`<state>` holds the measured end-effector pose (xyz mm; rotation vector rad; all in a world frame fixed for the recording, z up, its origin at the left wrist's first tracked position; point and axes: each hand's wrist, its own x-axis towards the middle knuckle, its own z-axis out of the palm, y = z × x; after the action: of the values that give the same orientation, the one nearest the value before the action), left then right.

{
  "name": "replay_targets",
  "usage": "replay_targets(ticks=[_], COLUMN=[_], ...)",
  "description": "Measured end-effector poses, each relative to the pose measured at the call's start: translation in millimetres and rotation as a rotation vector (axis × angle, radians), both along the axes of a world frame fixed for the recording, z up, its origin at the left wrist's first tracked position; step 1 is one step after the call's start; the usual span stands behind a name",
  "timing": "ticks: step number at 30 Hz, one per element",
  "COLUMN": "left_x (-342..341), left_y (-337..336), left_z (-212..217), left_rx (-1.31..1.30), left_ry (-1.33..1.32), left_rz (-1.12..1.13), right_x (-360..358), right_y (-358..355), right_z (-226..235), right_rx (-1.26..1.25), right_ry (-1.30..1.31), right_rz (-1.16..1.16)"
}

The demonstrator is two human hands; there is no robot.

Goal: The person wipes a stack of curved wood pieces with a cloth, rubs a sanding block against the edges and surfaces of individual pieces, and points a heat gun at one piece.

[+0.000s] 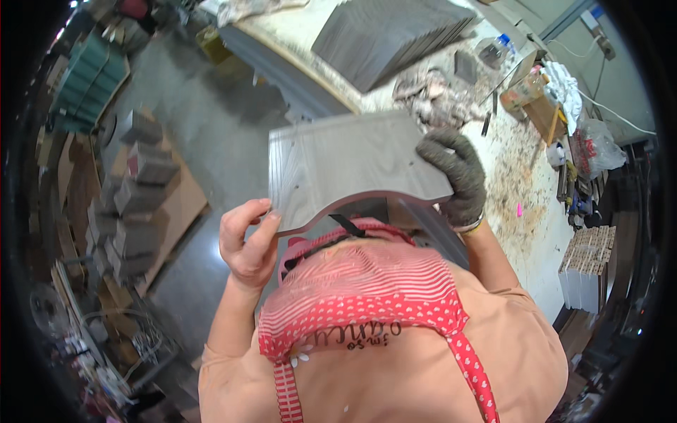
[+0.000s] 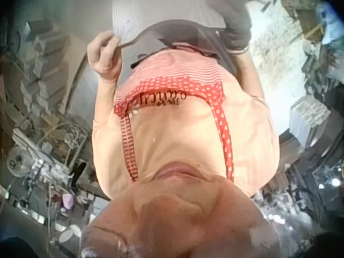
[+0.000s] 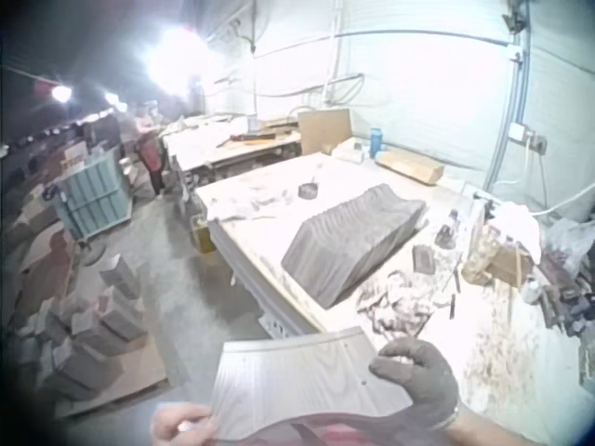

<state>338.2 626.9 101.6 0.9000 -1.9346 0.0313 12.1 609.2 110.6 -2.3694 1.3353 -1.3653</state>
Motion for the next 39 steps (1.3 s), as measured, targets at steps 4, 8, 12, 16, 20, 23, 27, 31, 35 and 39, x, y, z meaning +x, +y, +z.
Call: replay_targets(ticks=[4, 8, 12, 16, 20, 23, 27, 31, 35, 39], left_x=[8.6, 23.2, 19.7, -18.7, -64.9, -91.0, -107.0, -113.8, -124.2, -126.7], left_y=[-66.5, -145.7, -249.1, -346.8, -412.9, -429.9, -440.9, -451.7, -456.1, -449.1], left_z=[4.0, 0.5, -13.4, -27.7, -46.4, -58.6, -75.2, -83.6, -92.4, -107.9], left_rx=[0.18, 0.628, 0.968, 0.959, 0.958, 0.953, 0.983, 0.887, 0.698, 0.697], left_ry=[0.16, 0.305, 0.411, 0.248, 0.209, 0.196, 0.267, 0.202, 0.195, 0.171], left_rz=[-0.064, -0.214, -0.353, -0.482, -0.657, -0.691, -0.681, -0.587, -0.521, -0.504], right_x=[13.1, 26.6, 58.0, 71.5, 86.6, 70.1, 66.5, 59.4, 59.9, 58.2], right_y=[-35.3, -66.9, -94.1, -126.5, -159.7, -174.6, -178.5, -194.2, -200.3, -204.2], right_z=[2.5, -15.7, -27.0, -66.5, -62.3, -91.4, -89.5, -93.5, -96.9, -77.9], right_rx=[0.165, 0.263, 0.578, 0.552, 0.447, 0.382, 0.381, 0.125, 0.311, 0.314], right_ry=[0.006, 0.03, -0.207, -0.381, -0.655, -0.508, -0.214, 0.348, 0.268, 0.46], right_rz=[0.067, 0.016, -0.21, -0.501, -0.622, -0.849, -0.891, -0.843, -0.961, -0.871])
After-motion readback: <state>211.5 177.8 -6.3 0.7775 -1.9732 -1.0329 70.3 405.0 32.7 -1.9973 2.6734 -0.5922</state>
